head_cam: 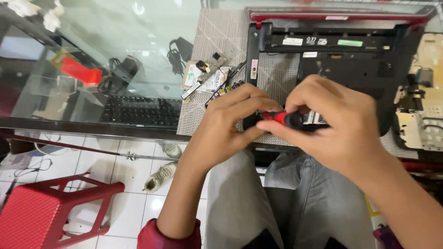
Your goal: Using a screwdriver to remove internal screws and prying open the chassis of a laptop for repair.
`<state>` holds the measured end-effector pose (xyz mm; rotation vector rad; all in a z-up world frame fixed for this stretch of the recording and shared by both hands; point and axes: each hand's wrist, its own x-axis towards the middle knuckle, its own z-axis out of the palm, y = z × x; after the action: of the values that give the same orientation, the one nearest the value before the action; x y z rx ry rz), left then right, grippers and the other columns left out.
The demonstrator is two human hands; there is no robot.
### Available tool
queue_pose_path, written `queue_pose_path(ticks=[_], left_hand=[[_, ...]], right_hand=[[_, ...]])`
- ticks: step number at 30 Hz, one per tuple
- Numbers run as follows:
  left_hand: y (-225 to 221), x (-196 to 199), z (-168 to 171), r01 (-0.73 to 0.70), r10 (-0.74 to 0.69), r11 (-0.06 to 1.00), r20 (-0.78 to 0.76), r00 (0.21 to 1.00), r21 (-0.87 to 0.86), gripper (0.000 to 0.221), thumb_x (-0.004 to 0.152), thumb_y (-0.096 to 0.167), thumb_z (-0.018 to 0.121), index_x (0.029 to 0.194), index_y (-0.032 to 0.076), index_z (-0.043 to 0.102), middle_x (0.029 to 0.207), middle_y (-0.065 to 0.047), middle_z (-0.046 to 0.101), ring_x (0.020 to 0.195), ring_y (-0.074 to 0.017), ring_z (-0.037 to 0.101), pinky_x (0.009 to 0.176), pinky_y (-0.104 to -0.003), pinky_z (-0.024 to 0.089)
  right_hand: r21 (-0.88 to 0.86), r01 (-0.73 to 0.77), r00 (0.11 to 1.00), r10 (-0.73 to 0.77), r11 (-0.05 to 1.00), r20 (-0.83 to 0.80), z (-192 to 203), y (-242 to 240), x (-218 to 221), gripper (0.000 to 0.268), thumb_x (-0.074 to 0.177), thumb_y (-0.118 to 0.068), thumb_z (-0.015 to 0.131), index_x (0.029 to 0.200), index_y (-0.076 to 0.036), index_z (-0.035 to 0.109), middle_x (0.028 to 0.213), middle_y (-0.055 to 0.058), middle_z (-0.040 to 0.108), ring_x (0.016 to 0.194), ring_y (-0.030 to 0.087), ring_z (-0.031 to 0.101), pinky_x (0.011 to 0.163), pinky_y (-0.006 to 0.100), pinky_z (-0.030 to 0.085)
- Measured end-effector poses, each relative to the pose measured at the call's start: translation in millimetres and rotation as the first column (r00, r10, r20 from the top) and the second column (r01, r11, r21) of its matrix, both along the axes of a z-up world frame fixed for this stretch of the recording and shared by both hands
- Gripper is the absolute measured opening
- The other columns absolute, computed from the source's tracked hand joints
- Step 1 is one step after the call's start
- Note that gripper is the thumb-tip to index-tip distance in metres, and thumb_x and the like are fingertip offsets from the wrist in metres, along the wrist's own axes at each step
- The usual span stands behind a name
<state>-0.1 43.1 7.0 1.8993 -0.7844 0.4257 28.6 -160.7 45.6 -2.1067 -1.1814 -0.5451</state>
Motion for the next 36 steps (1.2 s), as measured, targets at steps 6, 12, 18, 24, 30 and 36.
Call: queue_pose_path(ticks=[6, 12, 18, 24, 30, 36], left_hand=[[7, -3, 2, -0.015, 0.016, 0.998, -0.005, 1.0, 0.064, 0.022, 0.1, 0.008, 0.066, 0.121, 0.002, 0.064, 0.117, -0.012, 0.073, 0.111, -0.0281, 0.072, 0.101, -0.04, 0.056], [5, -7, 4, -0.008, 0.012, 0.995, -0.044, 0.999, 0.095, 0.02, 0.101, 0.012, 0.065, 0.12, 0.007, 0.067, 0.11, -0.005, 0.072, 0.099, -0.0191, 0.067, 0.088, -0.032, 0.05], [-5, -10, 6, -0.073, 0.073, 0.997, 0.0, 0.997, -0.009, 0.022, 0.085, 0.001, 0.078, 0.106, 0.007, 0.075, 0.103, -0.013, 0.076, 0.099, -0.0334, 0.074, 0.09, -0.044, 0.057], [-8, -9, 1, -0.132, 0.132, 0.991, -0.011, 0.991, 0.003, 0.025, 0.085, 0.004, 0.08, 0.109, 0.01, 0.075, 0.101, -0.01, 0.077, 0.098, -0.0305, 0.075, 0.089, -0.042, 0.059], [-14, -17, 12, -0.133, 0.135, 0.991, -0.075, 0.988, 0.032, 0.034, 0.085, 0.0, 0.074, 0.118, 0.003, 0.071, 0.102, -0.022, 0.076, 0.101, -0.0428, 0.072, 0.092, -0.052, 0.056], [-8, -2, -2, -0.18, 0.181, 0.983, -0.005, 0.984, 0.04, 0.027, 0.079, 0.003, 0.082, 0.103, 0.014, 0.079, 0.1, -0.007, 0.077, 0.099, -0.0309, 0.074, 0.093, -0.042, 0.056]], right_hand=[[0.004, -0.046, 0.998, 0.046, 0.999, -0.048, 8, -3, -6, 0.039, 0.085, -0.016, 0.093, 0.09, 0.004, 0.061, 0.099, 0.015, 0.063, 0.07, 0.015, 0.063, 0.069, 0.025, 0.056], [0.058, -0.185, 0.969, 0.192, 0.981, -0.158, 13, -6, -15, 0.035, 0.094, 0.009, 0.071, 0.127, 0.0, 0.064, 0.126, 0.015, 0.068, 0.09, 0.02, 0.073, 0.092, 0.037, 0.067], [0.1, -0.116, 0.976, 0.132, 0.988, -0.173, 17, -4, -19, 0.028, 0.085, 0.013, 0.074, 0.113, 0.008, 0.073, 0.097, 0.024, 0.073, 0.08, 0.036, 0.075, 0.067, 0.038, 0.064], [0.066, -0.042, 0.979, 0.055, 0.997, -0.197, 1, -10, -3, 0.021, 0.085, 0.001, 0.083, 0.099, 0.003, 0.068, 0.086, 0.016, 0.067, 0.07, 0.026, 0.073, 0.061, 0.032, 0.062], [0.086, 0.005, 0.999, -0.008, 0.996, 0.04, -21, -2, 11, 0.038, 0.081, -0.017, 0.089, 0.081, -0.006, 0.053, 0.084, 0.011, 0.066, 0.076, 0.033, 0.07, 0.066, 0.04, 0.054], [0.148, 0.057, 0.994, -0.043, 0.987, -0.098, -8, 3, -3, 0.041, 0.08, -0.021, 0.089, 0.111, -0.01, 0.064, 0.087, 0.01, 0.073, 0.079, 0.029, 0.074, 0.069, 0.038, 0.059]])
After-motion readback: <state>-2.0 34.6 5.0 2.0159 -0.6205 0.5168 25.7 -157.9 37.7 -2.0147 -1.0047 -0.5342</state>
